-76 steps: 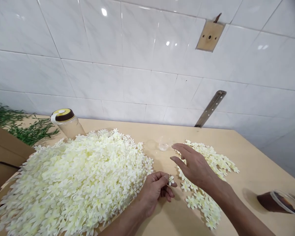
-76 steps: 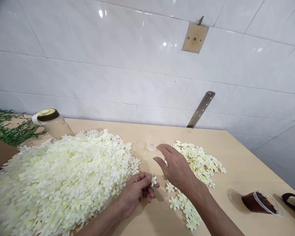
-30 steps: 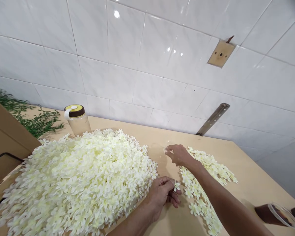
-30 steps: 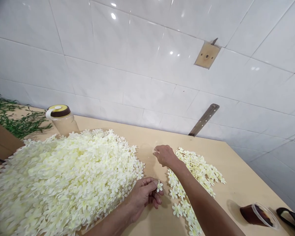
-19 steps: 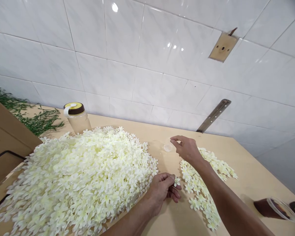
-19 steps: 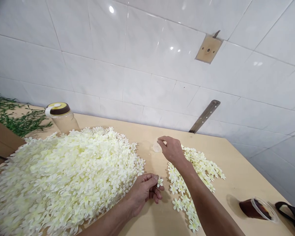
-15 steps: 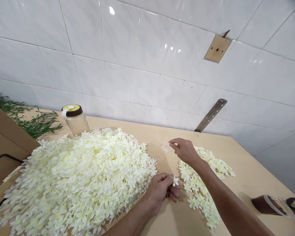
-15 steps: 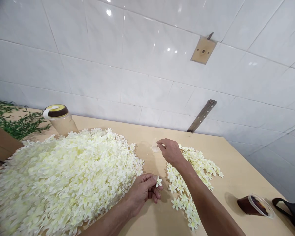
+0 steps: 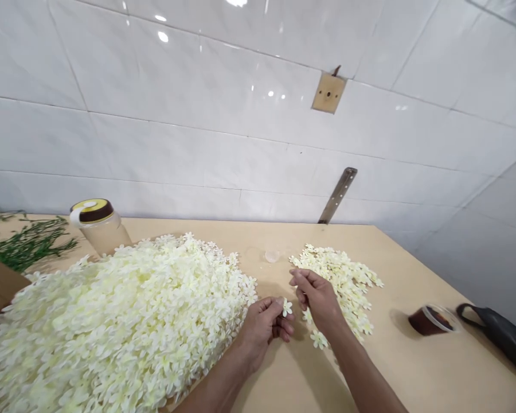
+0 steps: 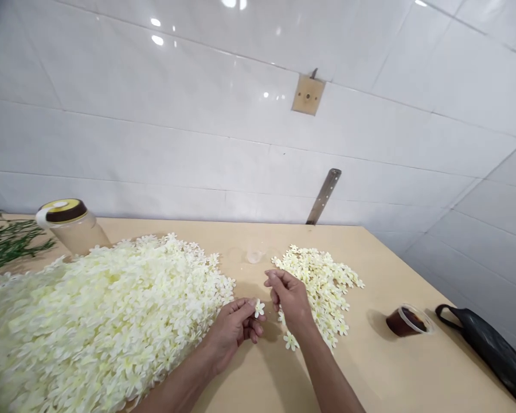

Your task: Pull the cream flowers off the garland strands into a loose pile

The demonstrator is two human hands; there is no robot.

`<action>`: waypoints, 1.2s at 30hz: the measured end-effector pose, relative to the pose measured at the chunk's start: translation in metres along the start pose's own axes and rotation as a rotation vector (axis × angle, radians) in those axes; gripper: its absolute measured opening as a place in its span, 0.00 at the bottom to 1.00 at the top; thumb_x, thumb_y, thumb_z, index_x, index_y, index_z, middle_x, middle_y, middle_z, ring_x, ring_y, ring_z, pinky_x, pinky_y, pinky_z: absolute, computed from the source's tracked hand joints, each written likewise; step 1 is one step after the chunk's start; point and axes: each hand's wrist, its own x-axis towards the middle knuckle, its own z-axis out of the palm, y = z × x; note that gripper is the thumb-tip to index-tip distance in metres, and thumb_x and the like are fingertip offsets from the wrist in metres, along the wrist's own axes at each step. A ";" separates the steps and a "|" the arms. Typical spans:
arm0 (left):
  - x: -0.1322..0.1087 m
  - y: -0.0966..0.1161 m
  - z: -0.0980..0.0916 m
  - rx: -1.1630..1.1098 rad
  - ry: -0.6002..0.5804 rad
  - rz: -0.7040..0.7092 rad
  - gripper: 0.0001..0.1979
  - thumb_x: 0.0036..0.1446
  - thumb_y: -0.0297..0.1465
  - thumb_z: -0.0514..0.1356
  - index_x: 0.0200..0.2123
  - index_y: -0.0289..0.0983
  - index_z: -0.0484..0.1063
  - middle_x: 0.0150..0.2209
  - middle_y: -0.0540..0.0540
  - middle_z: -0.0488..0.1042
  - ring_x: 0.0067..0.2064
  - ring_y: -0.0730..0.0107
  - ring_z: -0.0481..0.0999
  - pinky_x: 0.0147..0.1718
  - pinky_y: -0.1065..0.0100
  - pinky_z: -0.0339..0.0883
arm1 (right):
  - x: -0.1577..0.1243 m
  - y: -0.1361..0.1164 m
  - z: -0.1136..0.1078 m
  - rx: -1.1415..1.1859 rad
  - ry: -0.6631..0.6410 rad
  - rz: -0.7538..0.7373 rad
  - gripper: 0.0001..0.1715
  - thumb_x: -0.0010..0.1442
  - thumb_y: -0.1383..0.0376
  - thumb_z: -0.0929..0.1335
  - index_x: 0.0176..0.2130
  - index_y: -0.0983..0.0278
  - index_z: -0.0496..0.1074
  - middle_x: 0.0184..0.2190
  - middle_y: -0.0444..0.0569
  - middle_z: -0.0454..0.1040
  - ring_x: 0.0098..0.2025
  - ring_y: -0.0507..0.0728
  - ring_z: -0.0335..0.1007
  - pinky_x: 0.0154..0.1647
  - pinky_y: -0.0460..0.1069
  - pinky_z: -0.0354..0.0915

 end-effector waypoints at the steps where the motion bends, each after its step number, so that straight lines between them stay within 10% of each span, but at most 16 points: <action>1: 0.000 0.000 0.000 0.009 -0.007 0.003 0.17 0.53 0.41 0.64 0.32 0.32 0.70 0.30 0.43 0.76 0.23 0.75 0.72 0.21 0.74 0.63 | -0.003 0.005 0.004 0.010 0.003 -0.006 0.23 0.52 0.49 0.73 0.38 0.65 0.76 0.28 0.45 0.73 0.16 0.45 0.54 0.12 0.43 0.54; 23: -0.001 -0.002 0.010 0.074 0.096 0.086 0.17 0.53 0.41 0.66 0.32 0.32 0.69 0.29 0.44 0.76 0.22 0.77 0.71 0.19 0.75 0.63 | -0.023 0.012 -0.004 -0.295 -0.047 -0.159 0.22 0.58 0.48 0.67 0.36 0.64 0.77 0.27 0.49 0.78 0.23 0.53 0.69 0.25 0.46 0.66; 36: 0.000 -0.008 0.008 0.193 0.169 0.196 0.23 0.52 0.50 0.62 0.28 0.36 0.64 0.22 0.49 0.73 0.16 0.78 0.66 0.12 0.76 0.57 | -0.028 0.001 -0.010 -0.315 -0.169 -0.226 0.21 0.60 0.51 0.67 0.39 0.64 0.77 0.19 0.44 0.70 0.18 0.50 0.61 0.18 0.45 0.61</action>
